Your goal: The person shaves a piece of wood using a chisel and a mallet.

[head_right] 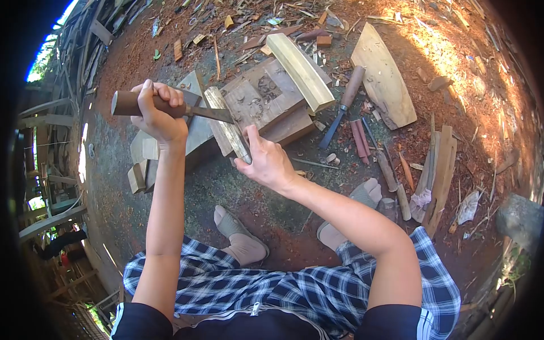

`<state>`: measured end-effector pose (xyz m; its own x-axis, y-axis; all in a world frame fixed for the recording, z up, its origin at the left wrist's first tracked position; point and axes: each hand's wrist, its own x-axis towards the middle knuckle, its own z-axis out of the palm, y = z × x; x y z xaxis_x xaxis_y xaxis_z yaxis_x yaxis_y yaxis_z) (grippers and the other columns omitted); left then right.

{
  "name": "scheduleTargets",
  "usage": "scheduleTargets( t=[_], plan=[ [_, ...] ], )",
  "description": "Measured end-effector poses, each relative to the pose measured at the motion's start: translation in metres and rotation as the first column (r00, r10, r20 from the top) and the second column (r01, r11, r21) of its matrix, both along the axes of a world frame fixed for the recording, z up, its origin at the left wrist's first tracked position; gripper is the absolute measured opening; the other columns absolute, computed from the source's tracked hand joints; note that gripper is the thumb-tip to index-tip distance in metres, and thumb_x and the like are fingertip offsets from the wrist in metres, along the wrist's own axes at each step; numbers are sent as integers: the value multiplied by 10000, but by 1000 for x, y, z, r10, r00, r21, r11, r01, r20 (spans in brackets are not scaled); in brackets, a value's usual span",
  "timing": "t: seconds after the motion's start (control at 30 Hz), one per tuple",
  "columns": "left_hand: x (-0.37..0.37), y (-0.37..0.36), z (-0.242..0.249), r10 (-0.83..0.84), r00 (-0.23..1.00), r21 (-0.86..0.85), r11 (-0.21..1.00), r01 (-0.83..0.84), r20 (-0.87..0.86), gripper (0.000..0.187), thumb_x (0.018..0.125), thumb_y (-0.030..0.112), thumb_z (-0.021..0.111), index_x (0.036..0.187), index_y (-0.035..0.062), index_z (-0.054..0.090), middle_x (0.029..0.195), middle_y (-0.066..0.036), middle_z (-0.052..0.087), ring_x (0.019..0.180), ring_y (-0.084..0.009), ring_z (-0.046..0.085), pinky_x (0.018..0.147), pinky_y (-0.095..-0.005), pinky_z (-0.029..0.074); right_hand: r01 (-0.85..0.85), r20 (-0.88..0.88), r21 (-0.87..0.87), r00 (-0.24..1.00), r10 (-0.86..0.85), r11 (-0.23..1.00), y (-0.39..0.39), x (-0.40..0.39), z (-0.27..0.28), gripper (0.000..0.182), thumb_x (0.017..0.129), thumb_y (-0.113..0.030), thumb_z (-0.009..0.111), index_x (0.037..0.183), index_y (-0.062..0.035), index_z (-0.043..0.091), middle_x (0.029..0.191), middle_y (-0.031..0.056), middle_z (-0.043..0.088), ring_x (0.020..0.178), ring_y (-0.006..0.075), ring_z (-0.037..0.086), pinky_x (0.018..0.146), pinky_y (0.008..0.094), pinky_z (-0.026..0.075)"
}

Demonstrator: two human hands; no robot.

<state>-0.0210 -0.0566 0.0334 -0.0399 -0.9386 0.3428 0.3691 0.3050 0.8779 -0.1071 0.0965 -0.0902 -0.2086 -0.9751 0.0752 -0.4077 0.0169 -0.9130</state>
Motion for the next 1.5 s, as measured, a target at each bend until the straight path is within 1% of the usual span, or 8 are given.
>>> scheduleTargets(
  t=[0.33, 0.63, 0.7, 0.87, 1.03, 1.17, 1.3, 1.5],
  plan=[
    [-14, 8, -9, 52, 999, -86, 995, -52, -10, 127, 933, 41, 600, 903, 30, 477, 611, -47, 504, 467, -109, 478, 434, -268, 406, -90, -378, -163, 925, 22, 983, -16, -29, 21, 393, 890, -383, 710, 962, -55, 506, 813, 142, 600, 677, 359, 660, 603, 462, 532],
    [5, 11, -19, 99, 995, -46, 994, -98, 21, 127, 922, -3, 584, 957, 40, 471, 685, -71, 526, 552, -135, 512, 520, -303, 447, 270, -899, -232, 306, -312, 934, -35, -140, 28, 581, 811, -465, 742, 1182, -40, 603, 1201, 93, 518, 1081, 260, 515, 899, 391, 450],
    [4, 17, -21, 86, 996, -53, 995, -86, 5, 125, 920, -6, 585, 946, 39, 472, 680, -69, 527, 546, -134, 514, 518, -305, 451, 397, -760, 105, 623, -184, 912, -38, -140, 23, 575, 831, -436, 728, 1186, -2, 598, 1194, 133, 542, 1100, 314, 567, 916, 451, 494],
    [2, 16, -21, 150, 985, -118, 983, -140, 80, 104, 905, -16, 601, 910, 28, 507, 665, -59, 561, 524, -125, 561, 487, -266, 459, 361, -752, 204, 653, -90, 910, -52, -142, 40, 570, 869, -420, 675, 1206, 30, 580, 1054, 172, 629, 906, 343, 679, 872, 493, 534],
    [-3, 7, -37, 268, 953, -143, 958, -248, 144, 153, 852, 90, 722, 771, 35, 603, 667, 7, 607, 615, -68, 580, 581, -254, 477, 33, 219, 105, 974, -56, 994, -56, -111, 154, 515, 889, -357, 684, 1176, 46, 542, 993, 149, 676, 864, 182, 679, 779, 338, 550],
    [-11, 17, -30, 217, 952, -159, 970, -184, 218, 167, 835, 116, 731, 759, 29, 611, 681, 0, 619, 658, -65, 581, 612, -263, 481, -31, -41, -611, 999, 8, 791, -43, -56, 255, 490, 923, -292, 629, 1352, -89, 510, 965, 167, 683, 844, 272, 698, 763, 408, 554],
    [-15, 18, -27, 261, 946, -277, 939, -203, 192, 154, 808, 122, 741, 778, 26, 624, 693, -21, 645, 662, -85, 604, 631, -285, 506, -385, -609, -362, 787, 98, 849, -43, -44, 228, 628, 896, -278, 630, 1495, -241, 447, 957, 229, 673, 867, 372, 687, 803, 457, 548],
    [-8, 18, -40, 184, 960, -187, 972, -145, 212, 132, 791, 98, 731, 796, 15, 628, 735, -59, 671, 683, -84, 608, 640, -289, 509, -270, -488, -407, 872, 42, 873, -13, -39, 241, 569, 941, -251, 613, 1491, -280, 467, 1062, 192, 659, 919, 312, 698, 828, 410, 563]
  ],
)
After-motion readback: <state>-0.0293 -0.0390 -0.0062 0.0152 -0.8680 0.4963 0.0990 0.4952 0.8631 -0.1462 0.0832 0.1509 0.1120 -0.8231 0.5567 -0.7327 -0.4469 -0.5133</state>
